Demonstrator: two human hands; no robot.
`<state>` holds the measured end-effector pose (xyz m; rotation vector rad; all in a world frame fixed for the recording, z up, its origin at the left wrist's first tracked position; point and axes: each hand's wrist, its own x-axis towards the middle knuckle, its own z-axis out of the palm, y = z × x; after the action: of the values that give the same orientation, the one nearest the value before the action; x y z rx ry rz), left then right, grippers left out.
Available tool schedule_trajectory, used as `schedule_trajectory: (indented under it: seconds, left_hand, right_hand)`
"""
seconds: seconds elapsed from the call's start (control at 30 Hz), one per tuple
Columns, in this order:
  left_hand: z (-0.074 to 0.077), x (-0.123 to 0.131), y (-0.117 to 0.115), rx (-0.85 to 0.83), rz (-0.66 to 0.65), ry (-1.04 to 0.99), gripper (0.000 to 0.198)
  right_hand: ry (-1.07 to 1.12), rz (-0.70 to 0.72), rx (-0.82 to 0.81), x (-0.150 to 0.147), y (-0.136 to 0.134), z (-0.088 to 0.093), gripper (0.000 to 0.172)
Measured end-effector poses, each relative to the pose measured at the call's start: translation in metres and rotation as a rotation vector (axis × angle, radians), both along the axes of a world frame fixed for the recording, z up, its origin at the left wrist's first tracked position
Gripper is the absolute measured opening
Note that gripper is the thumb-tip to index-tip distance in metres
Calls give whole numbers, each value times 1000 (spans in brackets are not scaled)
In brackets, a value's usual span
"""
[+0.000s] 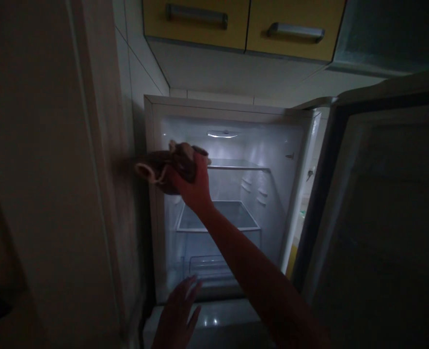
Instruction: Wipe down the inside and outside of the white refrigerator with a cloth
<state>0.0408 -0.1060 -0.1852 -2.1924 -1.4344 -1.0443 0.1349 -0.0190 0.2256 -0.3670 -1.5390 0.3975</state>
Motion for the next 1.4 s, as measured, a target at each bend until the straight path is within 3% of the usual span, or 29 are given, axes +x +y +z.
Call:
schedule_trajectory:
  seconds: [0.1,0.2,0.27,0.33,0.47,0.53,0.57,0.6,0.67,0.87,0.97,1.03,1.17,1.3,1.4]
  left_hand:
    - [-8,22,23,-40,33,91,81]
    - [-18,33,41,-57,73,82,74]
    - [-24,34,48,-28,86,64,68]
    - [-25,32,53,23,81,50,64]
    - [-13,18,58,118,-1,47,46]
    - [-7,8,57,142,-47,86,37]
    - [-6,4,55,148,-65,110,35]
    - [-6,0,53,152,-76,127,33]
    - [-10,-5,48,151,-83,127,34]
    - [-25,-11,52,175,-65,65,43]
    - [-26,-16,59,251,-88,109,49]
    - [-28,-19,63,276,-106,135,52]
    - [-38,-22,70,285,-92,132,54]
    - [-46,-21,72,262,-97,127,60]
    - [-48,-20,72,275,-80,98,58]
  right_hand:
    - [-426,-291,225,-26,17,28,71]
    - [-583,-404,249,-33,21,14,72]
    - [-646,-418,256,-28,18,-15,66]
    - [-744,-416,260,-21,14,-55,62]
    - [-1008,-390,323,-6,6,-139,55]
    - [-1116,-369,439,0,7,-159,42]
    - [-1154,-355,511,2,9,-158,35]
    - [-1179,-345,581,4,12,-151,29]
    - [-1185,-356,684,6,18,-114,27]
    - [-904,-622,675,-13,21,76,43]
    - [-844,-693,674,-36,13,138,42]
    - [-823,-707,678,-46,10,156,41]
    - [-788,-746,694,-28,12,166,42]
    - [-705,-876,585,42,21,170,59]
    - [-492,-1015,447,112,29,170,51]
